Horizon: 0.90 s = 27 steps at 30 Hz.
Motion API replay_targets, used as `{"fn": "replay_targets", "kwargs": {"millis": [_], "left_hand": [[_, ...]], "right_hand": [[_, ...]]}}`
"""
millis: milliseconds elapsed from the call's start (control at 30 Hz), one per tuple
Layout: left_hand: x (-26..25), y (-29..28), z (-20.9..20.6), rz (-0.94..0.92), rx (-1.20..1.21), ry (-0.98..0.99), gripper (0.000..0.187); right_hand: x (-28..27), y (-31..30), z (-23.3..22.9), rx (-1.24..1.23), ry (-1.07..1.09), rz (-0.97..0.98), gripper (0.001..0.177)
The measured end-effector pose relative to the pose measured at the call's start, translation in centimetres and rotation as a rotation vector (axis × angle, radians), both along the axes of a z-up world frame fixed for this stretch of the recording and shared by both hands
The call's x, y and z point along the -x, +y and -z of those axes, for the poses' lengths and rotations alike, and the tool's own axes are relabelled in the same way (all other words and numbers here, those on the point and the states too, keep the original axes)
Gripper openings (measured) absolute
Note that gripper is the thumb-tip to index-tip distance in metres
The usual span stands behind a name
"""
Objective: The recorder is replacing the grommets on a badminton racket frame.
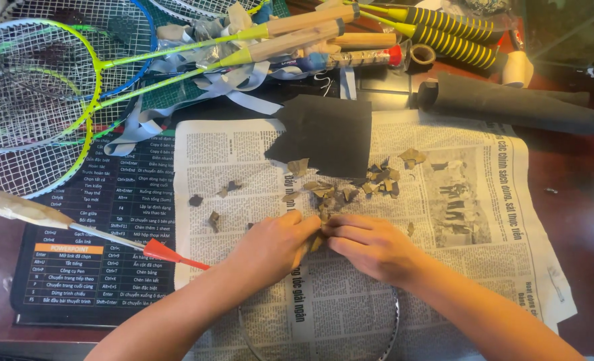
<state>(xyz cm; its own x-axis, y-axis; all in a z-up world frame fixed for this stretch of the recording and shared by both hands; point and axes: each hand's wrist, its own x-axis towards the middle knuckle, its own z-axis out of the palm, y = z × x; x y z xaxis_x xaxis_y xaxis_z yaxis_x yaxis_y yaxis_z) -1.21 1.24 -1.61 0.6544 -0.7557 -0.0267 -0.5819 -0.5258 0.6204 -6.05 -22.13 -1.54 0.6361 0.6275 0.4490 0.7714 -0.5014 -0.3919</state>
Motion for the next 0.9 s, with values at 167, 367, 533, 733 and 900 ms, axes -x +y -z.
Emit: {"fn": "replay_targets", "kwargs": {"millis": [167,367,533,733,900], "left_hand": [[-0.2,0.1,0.8,0.01,-0.019,-0.025,0.024],[0.0,0.0,0.8,-0.003,-0.007,-0.027,0.02],[-0.1,0.0,0.7,-0.001,-0.055,-0.033,0.023],[-0.2,-0.1,0.6,0.014,-0.045,-0.041,0.025],[-0.3,-0.2,0.5,-0.001,-0.018,-0.034,0.026]], "right_hand": [[0.9,-1.7,0.5,0.028,-0.011,0.047,0.024],[-0.2,0.0,-0.5,0.011,0.019,-0.002,0.026],[0.7,-1.5,0.0,0.001,0.055,0.011,0.026],[1.9,-2.8,0.6,0.081,0.009,0.052,0.024],[0.2,-0.7,-0.1,0.048,0.032,0.017,0.025]]}}
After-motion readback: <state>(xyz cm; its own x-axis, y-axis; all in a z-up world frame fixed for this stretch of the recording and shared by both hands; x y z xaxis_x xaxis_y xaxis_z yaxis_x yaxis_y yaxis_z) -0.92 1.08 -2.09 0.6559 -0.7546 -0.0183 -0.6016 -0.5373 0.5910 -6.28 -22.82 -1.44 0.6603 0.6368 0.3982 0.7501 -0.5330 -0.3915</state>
